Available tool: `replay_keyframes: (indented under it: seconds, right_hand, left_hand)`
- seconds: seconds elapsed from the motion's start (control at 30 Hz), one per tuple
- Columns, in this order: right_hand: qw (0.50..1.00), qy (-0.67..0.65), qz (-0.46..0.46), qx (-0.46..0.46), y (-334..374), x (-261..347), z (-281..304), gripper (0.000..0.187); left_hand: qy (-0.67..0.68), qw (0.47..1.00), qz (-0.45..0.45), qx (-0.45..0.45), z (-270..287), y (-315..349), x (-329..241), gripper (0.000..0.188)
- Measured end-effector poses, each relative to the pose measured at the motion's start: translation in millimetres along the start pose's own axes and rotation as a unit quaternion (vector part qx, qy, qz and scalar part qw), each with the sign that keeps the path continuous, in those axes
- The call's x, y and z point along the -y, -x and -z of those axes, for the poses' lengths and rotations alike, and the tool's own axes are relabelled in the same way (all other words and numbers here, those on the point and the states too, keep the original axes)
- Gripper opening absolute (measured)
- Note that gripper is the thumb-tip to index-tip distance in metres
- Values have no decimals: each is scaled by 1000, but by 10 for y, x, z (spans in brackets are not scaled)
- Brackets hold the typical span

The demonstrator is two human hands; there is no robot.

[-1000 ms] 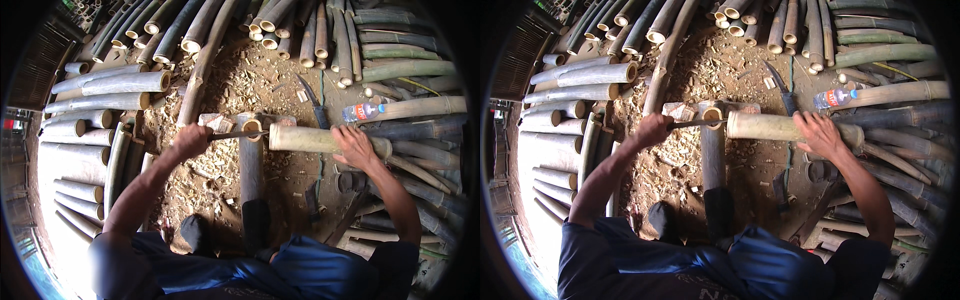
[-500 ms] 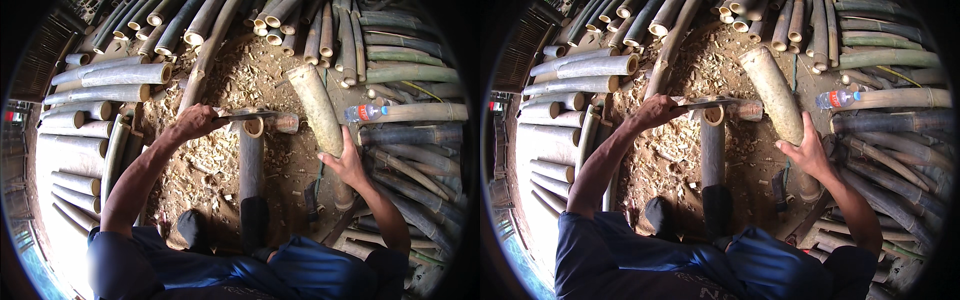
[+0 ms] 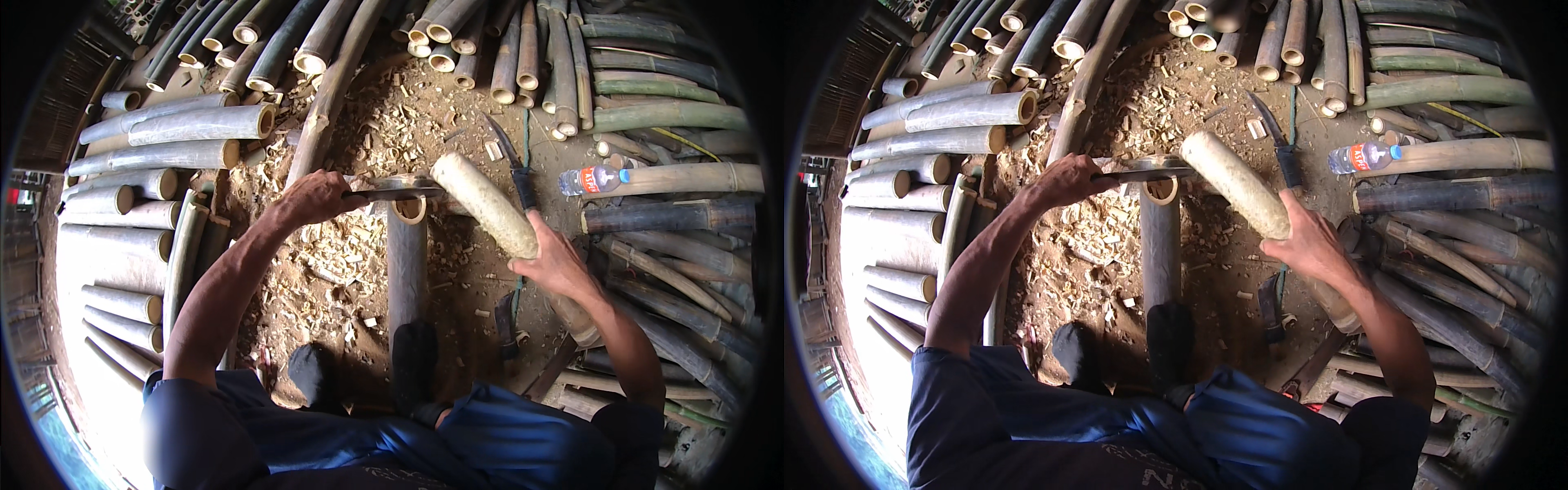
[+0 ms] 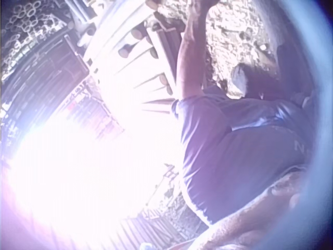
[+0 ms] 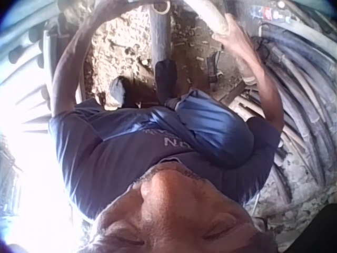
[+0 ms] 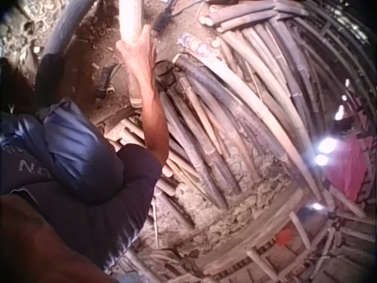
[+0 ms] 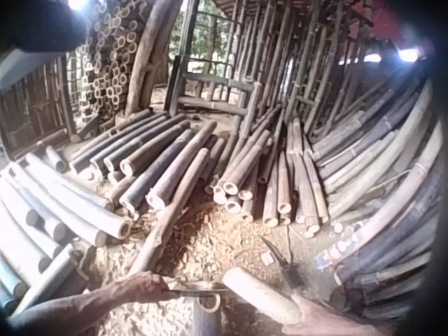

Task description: The person carves a bamboo pole using a curved blade, shaving off material and shaping the end of the pole while seated on a stool among other bamboo pieces.

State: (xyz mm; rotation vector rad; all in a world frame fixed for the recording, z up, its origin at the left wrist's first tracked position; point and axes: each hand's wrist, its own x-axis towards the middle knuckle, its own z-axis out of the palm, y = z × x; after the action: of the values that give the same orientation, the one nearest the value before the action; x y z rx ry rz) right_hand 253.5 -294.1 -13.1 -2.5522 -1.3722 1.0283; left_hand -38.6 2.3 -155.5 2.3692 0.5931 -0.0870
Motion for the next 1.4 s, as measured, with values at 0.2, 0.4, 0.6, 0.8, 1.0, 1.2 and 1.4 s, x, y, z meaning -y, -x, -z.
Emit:
replay_keyframes:
  seconds: [0.2, 0.4, 0.6, 0.8, 1.0, 1.2, 1.4]
  right_hand:
    - [981, -40, 96, -164, -18, -371, -293, 99]
    - [994, -111, -11, 16, 61, 0, 65, 109]
    - [977, -29, 153, -148, 87, -192, -151, 86]
    - [898, 340, 259, -108, -24, -466, 4, 86]
    - [960, 163, 178, -140, 101, -508, -44, 86]
    - [979, -58, 127, -151, 76, -38, -204, 80]
    - [977, -61, 176, -102, -214, 388, -377, 78]
  left_hand:
    - [6, 997, 37, 72, 42, -82, -25, 41]
    - [-213, 975, -3, 57, -7, 213, -142, 53]
    - [-185, 981, -43, -32, -127, 559, -343, 51]
    - [-175, 982, 67, 33, -236, 485, -311, 52]
    - [121, 986, -61, -94, -202, 321, 173, 30]
    - [30, 999, 2, 21, 352, 350, 105, 57]
    - [-74, 997, 20, 8, 288, 367, 215, 46]
